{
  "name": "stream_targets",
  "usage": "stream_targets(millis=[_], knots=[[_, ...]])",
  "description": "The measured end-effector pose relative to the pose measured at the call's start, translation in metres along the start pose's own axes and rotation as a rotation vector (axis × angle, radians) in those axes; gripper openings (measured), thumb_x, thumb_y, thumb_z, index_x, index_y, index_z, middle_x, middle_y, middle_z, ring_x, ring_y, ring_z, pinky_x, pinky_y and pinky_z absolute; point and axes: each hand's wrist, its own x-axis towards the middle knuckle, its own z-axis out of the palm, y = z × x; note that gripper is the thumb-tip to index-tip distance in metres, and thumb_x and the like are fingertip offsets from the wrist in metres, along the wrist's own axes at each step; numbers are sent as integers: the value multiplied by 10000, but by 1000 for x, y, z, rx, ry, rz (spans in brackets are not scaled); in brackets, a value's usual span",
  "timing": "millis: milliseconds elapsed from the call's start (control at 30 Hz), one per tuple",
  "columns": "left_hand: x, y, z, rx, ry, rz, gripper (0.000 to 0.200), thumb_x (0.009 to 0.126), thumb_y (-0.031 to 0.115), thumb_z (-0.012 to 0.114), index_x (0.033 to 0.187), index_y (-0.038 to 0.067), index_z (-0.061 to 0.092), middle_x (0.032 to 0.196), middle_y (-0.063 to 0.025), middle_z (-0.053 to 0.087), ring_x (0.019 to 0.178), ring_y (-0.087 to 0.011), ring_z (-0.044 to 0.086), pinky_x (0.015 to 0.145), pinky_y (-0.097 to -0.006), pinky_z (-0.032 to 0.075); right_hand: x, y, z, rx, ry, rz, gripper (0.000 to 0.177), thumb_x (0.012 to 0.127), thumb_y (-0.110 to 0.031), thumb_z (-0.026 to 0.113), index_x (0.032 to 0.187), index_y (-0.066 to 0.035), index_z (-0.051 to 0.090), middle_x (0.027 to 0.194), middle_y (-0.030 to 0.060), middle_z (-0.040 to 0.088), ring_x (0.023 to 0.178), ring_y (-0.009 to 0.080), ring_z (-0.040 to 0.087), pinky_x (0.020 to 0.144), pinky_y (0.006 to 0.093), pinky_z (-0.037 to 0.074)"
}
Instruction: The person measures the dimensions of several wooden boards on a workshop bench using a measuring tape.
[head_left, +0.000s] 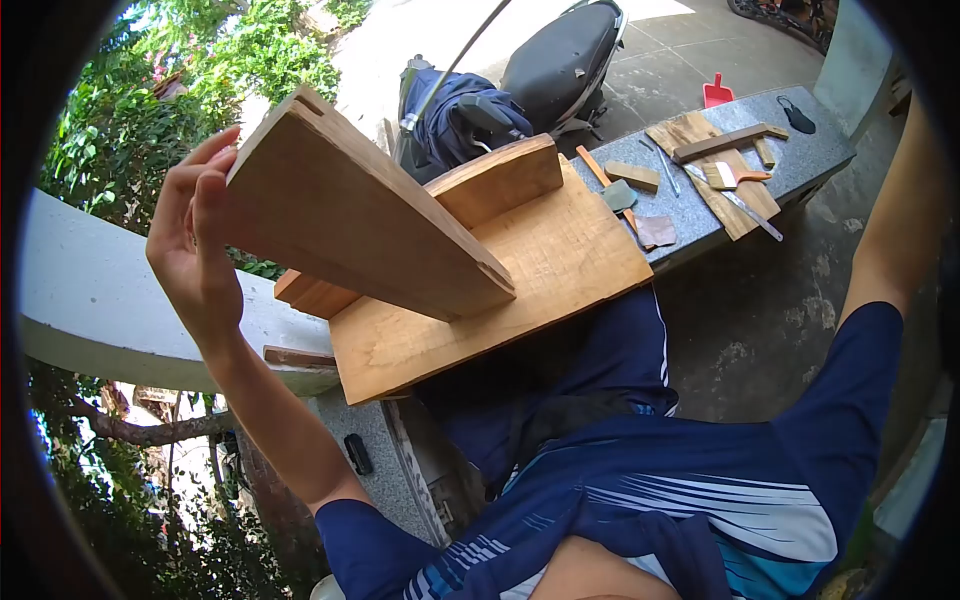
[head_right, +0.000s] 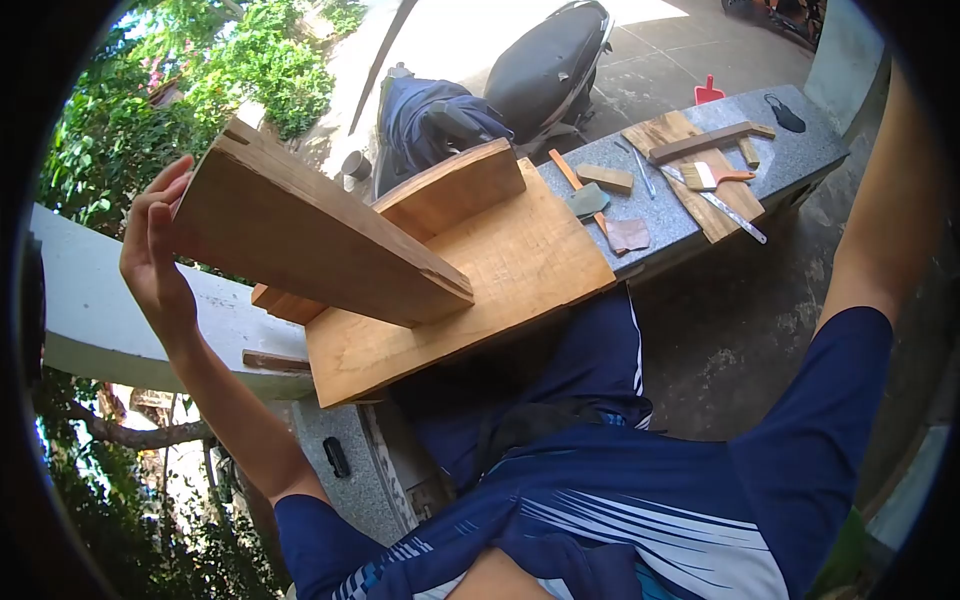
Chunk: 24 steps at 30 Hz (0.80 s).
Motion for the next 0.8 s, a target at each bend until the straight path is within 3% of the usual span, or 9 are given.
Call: stream_targets(millis=[133,233,267,400,500,600,700,800], knots=[[11,6,7,40,-72,-138,355,887,259,778,840,64,486,1093,-106,689,946,-156,647,840,-300,523,1,-5,36,-49,-92,1,683,731,-171,855,1324,-50,540,1125,127,663,1040,233,655,913,372,555],[5,-15,-14,-38,-108,-156,319,907,270,757,894,68,511,1073,-109,683,955,-137,631,832,-291,515,0,-10,58,-61,-152,-1,686,735,-161,854,1331,-49,533,1127,133,664,1036,234,660,907,370,561],[1,-25,-21,32,-129,-82,203,1003,218,622,1067,55,519,1088,-67,656,965,-114,578,876,-254,429,1,-13,62,-61,-165,-4,687,736,-157,854,1333,-49,531,1128,134,665,1035,234,661,905,369,563],[-10,-50,-46,113,-89,-59,286,1029,250,571,1226,44,540,1048,-40,643,1010,-117,565,926,-259,402,5,-18,89,-64,-235,-18,692,741,-143,852,1342,-47,523,1131,142,666,1031,235,668,896,366,572],[-17,-57,-53,104,5,-69,275,980,253,657,1168,59,599,998,-15,652,884,-84,578,812,-229,431,10,-24,110,-47,-293,-33,695,745,-132,851,1348,-46,517,1133,147,668,1028,236,672,890,363,578],[-29,-66,-64,96,70,-73,272,987,236,646,1169,39,602,1004,-22,653,906,-87,584,828,-230,436,15,-31,128,-38,-339,-62,699,748,-122,850,1355,-45,511,1136,152,669,1024,237,677,884,361,585],[-40,-81,-78,23,60,-74,323,1015,281,592,1194,12,589,1085,-43,645,1038,-120,577,950,-256,409,24,-38,146,-21,-400,-87,703,752,-111,848,1361,-44,504,1138,158,671,1021,238,681,878,358,591],[-44,-87,-83,1,50,-55,332,1009,293,600,1192,17,591,1078,-42,644,1032,-120,578,947,-258,411,35,-49,163,-4,-471,-120,707,756,-100,847,1368,-43,498,1141,163,672,1018,239,686,872,356,598]])
